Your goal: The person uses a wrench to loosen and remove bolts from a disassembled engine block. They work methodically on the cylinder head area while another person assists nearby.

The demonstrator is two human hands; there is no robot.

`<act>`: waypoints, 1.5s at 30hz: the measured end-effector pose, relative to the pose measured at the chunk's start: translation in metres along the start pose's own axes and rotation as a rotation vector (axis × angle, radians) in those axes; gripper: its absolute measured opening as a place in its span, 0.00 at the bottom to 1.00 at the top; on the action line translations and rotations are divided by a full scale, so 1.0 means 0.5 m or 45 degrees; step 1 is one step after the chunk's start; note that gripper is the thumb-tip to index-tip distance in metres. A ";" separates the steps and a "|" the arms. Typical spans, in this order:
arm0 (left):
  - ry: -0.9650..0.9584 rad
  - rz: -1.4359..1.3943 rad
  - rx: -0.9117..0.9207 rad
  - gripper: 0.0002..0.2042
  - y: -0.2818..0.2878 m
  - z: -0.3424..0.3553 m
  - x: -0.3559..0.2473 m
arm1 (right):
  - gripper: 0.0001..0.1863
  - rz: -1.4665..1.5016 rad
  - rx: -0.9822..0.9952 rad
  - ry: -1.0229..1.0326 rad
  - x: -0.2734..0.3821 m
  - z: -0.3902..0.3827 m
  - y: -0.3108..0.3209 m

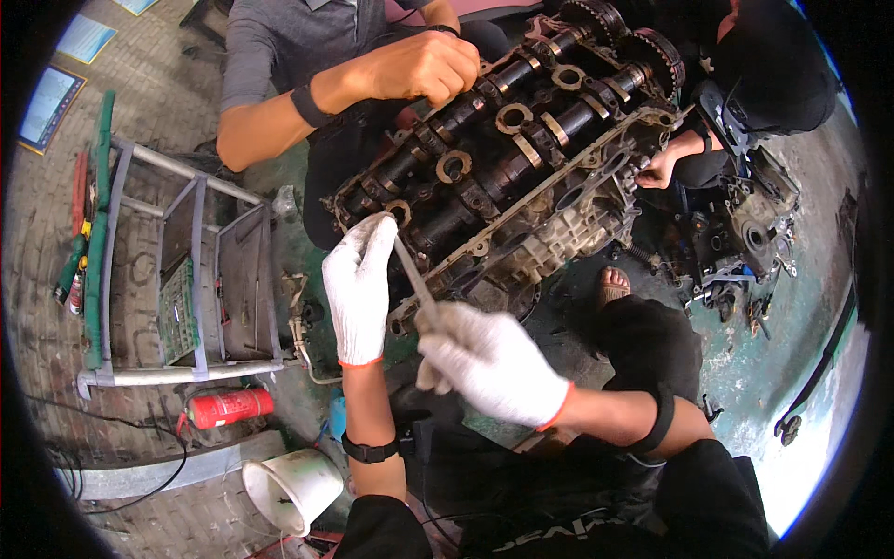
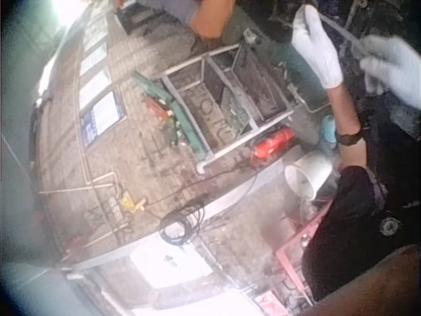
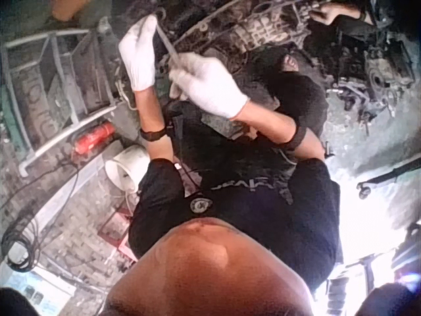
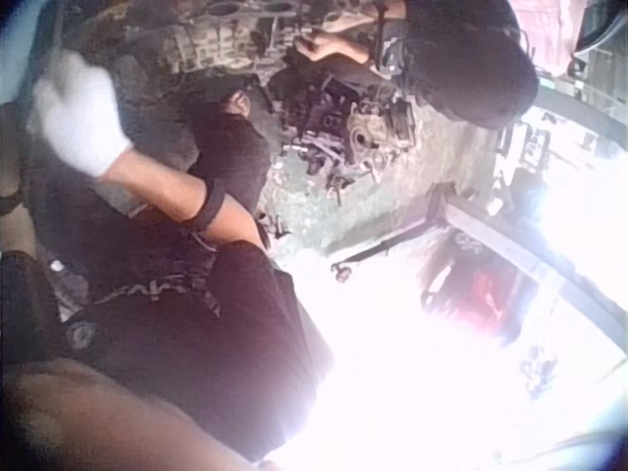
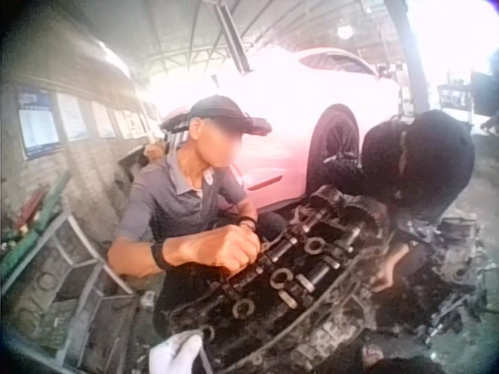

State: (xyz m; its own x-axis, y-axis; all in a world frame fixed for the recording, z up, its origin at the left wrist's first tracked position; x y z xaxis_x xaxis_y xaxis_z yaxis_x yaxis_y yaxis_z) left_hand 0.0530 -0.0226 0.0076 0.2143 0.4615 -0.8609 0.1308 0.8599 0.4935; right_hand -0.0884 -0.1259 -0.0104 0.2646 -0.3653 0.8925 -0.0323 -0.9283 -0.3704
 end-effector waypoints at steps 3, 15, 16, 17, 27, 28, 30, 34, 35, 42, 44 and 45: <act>-0.016 -0.046 0.003 0.16 -0.003 0.004 0.001 | 0.17 -0.519 -0.069 0.379 0.002 -0.003 -0.032; 0.066 -0.321 -0.115 0.14 0.015 -0.003 0.005 | 0.19 -0.235 0.180 0.156 0.027 -0.004 -0.011; 0.045 -0.374 -0.162 0.14 0.022 -0.003 0.003 | 0.17 -0.243 0.164 0.232 0.037 -0.003 -0.010; 0.052 -0.373 -0.205 0.15 0.025 -0.005 0.004 | 0.16 -0.252 0.150 0.279 0.043 -0.002 -0.008; 0.079 -0.111 -0.050 0.18 0.007 -0.003 0.003 | 0.16 -0.144 -0.239 0.288 0.107 0.014 0.111; 0.077 -0.111 -0.044 0.18 0.005 -0.005 0.002 | 0.16 -0.061 -0.253 0.327 0.117 0.013 0.121; 0.054 -0.131 -0.034 0.18 0.003 -0.005 0.001 | 0.16 -0.110 -0.347 0.318 0.127 0.019 0.140; 0.058 -0.092 -0.025 0.19 0.000 -0.001 0.003 | 0.15 -0.163 -0.315 0.272 0.124 0.024 0.147; 0.053 -0.085 -0.019 0.19 -0.001 -0.001 0.003 | 0.15 -0.187 -0.307 0.236 0.119 0.026 0.147; -0.021 -0.029 -0.012 0.19 0.002 -0.004 -0.005 | 0.15 -0.419 0.024 0.153 0.061 0.036 0.094; -0.017 -0.023 -0.007 0.19 0.001 -0.003 -0.004 | 0.13 -0.338 0.132 0.086 0.033 0.039 0.065; -0.039 -0.027 -0.005 0.18 0.000 -0.002 -0.005 | 0.13 -0.326 0.143 0.038 0.016 0.041 0.045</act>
State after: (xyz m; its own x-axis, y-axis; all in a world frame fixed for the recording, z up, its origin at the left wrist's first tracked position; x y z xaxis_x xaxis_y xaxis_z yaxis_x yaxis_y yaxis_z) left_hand 0.0513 -0.0236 0.0097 0.2414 0.4360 -0.8669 0.1318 0.8704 0.4744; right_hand -0.0673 -0.1482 -0.0170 0.2214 -0.1234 0.9673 0.1394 -0.9778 -0.1567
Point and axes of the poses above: each hand's wrist, its own z-axis towards the middle knuckle, its own y-axis out of the back of the hand, x = y × z, the point moved 6 cm from there along z, towards the middle knuckle, and after that the axes turned 2 degrees about z, right-handed, at the moved point
